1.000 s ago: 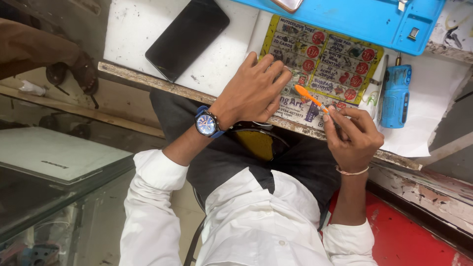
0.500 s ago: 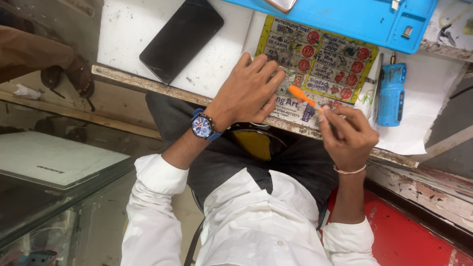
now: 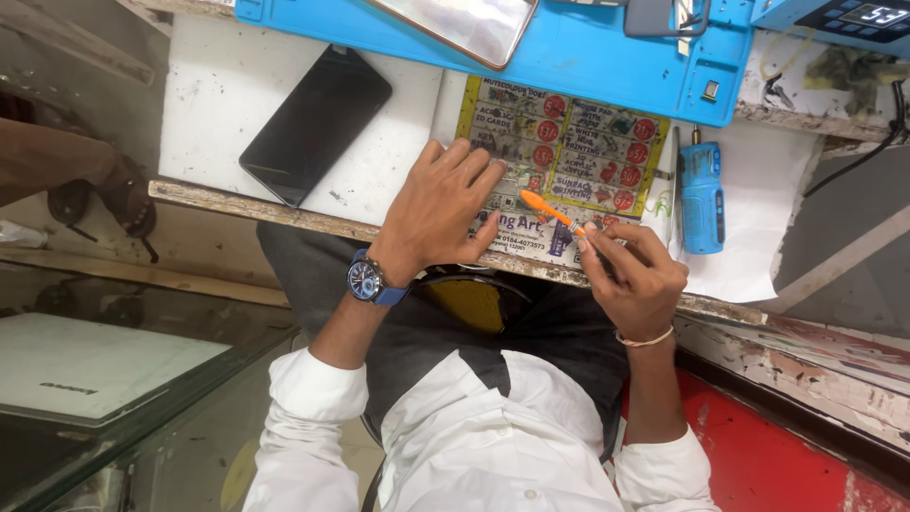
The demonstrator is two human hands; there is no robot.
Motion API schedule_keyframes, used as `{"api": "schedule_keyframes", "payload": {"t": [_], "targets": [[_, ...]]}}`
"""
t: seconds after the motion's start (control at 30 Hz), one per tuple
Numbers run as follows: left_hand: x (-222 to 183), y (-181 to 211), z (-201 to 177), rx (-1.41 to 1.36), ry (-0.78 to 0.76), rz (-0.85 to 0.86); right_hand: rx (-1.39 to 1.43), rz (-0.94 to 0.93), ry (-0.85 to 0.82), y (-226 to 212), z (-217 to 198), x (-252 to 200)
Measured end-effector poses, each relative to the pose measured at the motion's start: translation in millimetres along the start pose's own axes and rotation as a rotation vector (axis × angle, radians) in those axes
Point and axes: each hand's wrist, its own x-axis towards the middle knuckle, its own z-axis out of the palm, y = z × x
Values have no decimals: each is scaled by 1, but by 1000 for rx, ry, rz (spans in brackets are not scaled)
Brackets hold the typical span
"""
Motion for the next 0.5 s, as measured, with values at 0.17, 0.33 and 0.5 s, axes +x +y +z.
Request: {"api": "schedule_keyframes", "payload": {"t": [0.17, 0.33, 0.5], "targets": [[-2, -2, 2, 9, 21, 7, -11, 36, -11, 1, 3, -1], [-4, -4, 4, -27, 33, 13, 17, -78, -11, 3, 3, -2], [-5, -6, 4, -158, 56, -31, -2, -50, -4, 3, 2, -1]]}}
